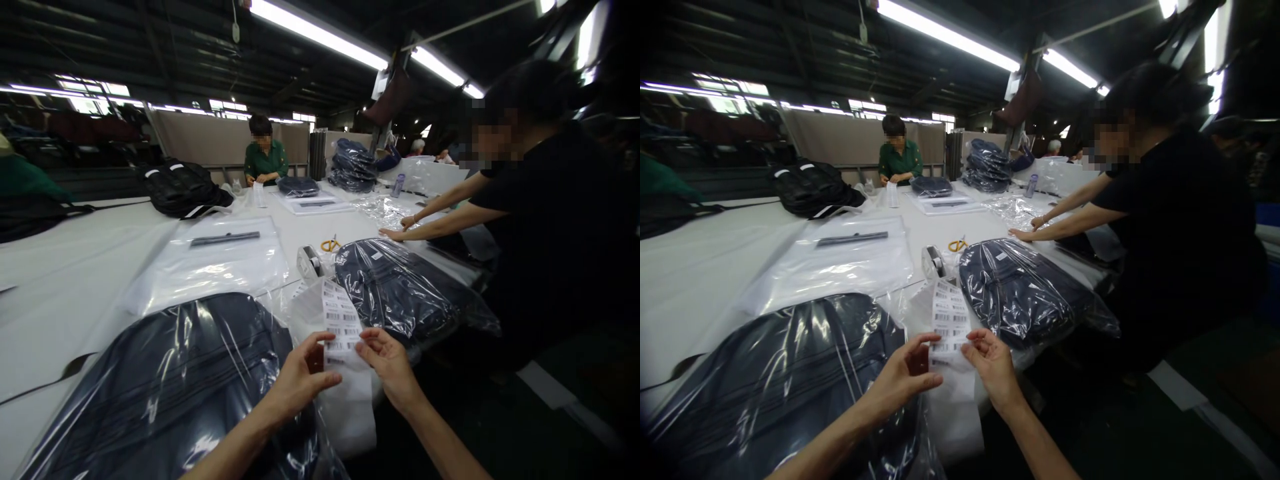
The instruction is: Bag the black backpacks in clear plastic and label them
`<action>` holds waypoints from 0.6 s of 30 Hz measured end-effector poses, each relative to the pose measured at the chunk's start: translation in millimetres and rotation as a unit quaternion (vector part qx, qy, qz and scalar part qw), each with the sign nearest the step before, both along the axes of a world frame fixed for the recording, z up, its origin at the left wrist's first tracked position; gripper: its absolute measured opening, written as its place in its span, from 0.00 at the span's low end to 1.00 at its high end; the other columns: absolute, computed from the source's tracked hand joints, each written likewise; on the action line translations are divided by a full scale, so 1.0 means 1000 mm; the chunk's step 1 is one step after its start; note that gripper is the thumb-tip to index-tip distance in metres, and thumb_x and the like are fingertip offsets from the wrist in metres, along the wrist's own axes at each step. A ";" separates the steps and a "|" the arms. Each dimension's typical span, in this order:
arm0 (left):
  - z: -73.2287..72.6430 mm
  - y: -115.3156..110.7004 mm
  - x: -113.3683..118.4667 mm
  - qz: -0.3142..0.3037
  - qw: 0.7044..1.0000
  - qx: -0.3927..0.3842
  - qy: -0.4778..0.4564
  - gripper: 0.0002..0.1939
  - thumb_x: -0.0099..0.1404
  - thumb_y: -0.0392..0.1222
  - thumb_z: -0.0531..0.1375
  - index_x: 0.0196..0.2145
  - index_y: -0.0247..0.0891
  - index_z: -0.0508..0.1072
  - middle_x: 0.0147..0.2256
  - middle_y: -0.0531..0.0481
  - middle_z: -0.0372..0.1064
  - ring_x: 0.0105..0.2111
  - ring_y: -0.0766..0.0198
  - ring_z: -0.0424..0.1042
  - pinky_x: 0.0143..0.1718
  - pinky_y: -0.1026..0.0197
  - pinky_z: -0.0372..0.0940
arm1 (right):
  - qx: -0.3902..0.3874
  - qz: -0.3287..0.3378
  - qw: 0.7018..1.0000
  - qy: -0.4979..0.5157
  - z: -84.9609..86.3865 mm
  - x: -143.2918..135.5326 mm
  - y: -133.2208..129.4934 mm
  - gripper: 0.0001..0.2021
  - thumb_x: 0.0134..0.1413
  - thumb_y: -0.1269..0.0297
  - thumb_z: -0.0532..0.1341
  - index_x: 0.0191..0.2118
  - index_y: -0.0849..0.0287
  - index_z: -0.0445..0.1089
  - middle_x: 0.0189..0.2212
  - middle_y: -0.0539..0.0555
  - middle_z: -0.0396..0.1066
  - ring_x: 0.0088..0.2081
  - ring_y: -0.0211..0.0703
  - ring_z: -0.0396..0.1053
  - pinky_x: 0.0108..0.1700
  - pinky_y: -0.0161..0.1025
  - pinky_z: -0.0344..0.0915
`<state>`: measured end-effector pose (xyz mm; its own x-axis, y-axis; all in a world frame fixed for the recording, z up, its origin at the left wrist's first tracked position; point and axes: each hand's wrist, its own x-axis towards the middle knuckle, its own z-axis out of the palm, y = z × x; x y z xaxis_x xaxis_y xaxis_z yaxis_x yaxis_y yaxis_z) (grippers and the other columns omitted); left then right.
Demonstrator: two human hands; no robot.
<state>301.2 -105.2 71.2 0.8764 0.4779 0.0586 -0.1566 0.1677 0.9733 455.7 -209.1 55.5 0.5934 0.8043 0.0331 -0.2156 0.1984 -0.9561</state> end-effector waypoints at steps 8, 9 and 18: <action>-0.007 -0.002 0.012 0.114 0.976 0.177 0.051 0.08 0.54 0.38 0.62 0.34 0.36 0.74 0.29 0.51 0.73 0.31 0.62 0.71 0.33 0.64 0.63 | -0.054 -0.057 0.890 -0.449 0.017 0.005 -0.021 0.15 0.50 0.57 0.63 0.44 0.54 0.72 0.48 0.57 0.64 0.51 0.50 0.62 0.54 0.48 0.60; -0.003 -0.003 0.012 0.114 0.970 0.207 0.056 0.06 0.56 0.39 0.61 0.32 0.36 0.75 0.28 0.51 0.73 0.29 0.63 0.70 0.32 0.65 0.62 | -0.058 -0.055 0.871 -0.484 0.019 0.005 -0.023 0.13 0.50 0.58 0.63 0.43 0.53 0.73 0.47 0.57 0.64 0.51 0.49 0.62 0.53 0.47 0.61; -0.011 -0.010 0.019 0.162 0.923 0.331 0.109 0.14 0.62 0.44 0.57 0.25 0.34 0.76 0.23 0.52 0.72 0.24 0.67 0.67 0.25 0.68 0.56 | 0.067 -0.121 0.762 -0.632 0.001 0.009 -0.021 0.07 0.52 0.67 0.61 0.37 0.52 0.76 0.37 0.54 0.72 0.40 0.46 0.69 0.44 0.42 0.66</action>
